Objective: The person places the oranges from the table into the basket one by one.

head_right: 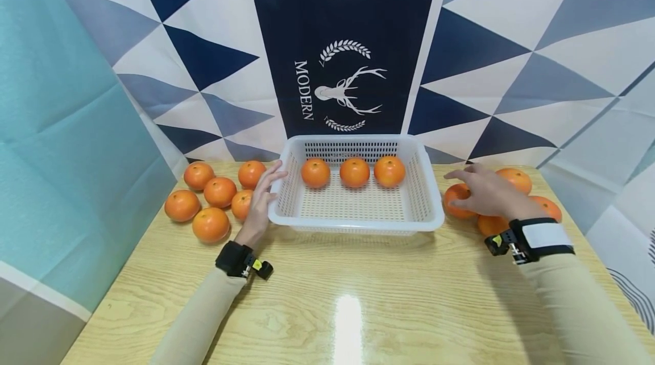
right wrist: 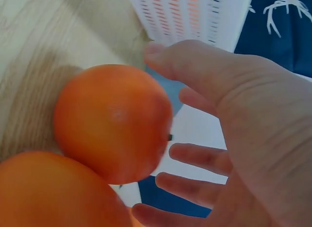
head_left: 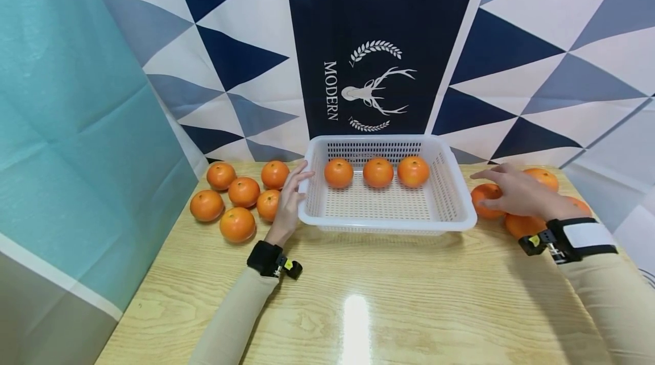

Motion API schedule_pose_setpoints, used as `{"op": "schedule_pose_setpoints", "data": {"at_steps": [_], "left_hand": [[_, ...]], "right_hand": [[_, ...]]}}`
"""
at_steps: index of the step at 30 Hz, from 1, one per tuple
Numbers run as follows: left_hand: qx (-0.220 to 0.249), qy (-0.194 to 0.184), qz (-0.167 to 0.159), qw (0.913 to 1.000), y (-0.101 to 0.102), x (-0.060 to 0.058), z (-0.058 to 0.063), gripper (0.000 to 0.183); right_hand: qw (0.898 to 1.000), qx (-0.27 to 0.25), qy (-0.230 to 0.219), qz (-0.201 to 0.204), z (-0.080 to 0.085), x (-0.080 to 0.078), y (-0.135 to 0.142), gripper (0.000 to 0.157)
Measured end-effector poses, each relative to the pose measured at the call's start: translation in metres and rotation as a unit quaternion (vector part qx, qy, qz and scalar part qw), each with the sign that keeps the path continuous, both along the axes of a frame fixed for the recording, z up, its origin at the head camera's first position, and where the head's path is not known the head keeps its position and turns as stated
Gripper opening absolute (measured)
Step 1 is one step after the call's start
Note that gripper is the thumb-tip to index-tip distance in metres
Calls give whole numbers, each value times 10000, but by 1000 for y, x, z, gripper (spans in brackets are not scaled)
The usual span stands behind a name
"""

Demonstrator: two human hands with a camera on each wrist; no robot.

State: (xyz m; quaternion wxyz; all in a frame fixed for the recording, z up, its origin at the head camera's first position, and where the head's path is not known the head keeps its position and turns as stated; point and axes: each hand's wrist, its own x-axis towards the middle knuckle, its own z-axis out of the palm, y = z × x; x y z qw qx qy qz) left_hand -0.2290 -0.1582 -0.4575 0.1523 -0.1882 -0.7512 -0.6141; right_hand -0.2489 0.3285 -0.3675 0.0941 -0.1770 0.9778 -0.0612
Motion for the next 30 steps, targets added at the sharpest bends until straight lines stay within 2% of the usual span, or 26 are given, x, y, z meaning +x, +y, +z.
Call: {"op": "schedule_pose_setpoints", "data": {"at_steps": [3, 5, 10, 16, 24, 30], "left_hand": [[-11, -12, 7, 10000, 0, 1, 2, 52], [9, -37, -18, 10000, 1, 3, 4, 52], [41, -79, -150, 9998, 1, 6, 11, 51], [32, -19, -90, 10000, 1, 3, 6, 52], [54, 32, 16, 10000, 0, -1, 0, 52], [57, -27, 28, 10000, 1, 1, 2, 55]], "right_hand": [[9999, -55, -111, -96, -4, 1, 1, 87], [9998, -118, -134, -92, -7, 1, 2, 90], [9991, -292, -257, -153, -14, 1, 4, 82], [9981, -371, -412, -258, -20, 0, 5, 78], [9976, -509, -464, -77, -22, -4, 4, 46], [9967, -505, -614, -144, -23, -5, 5, 50]]}}
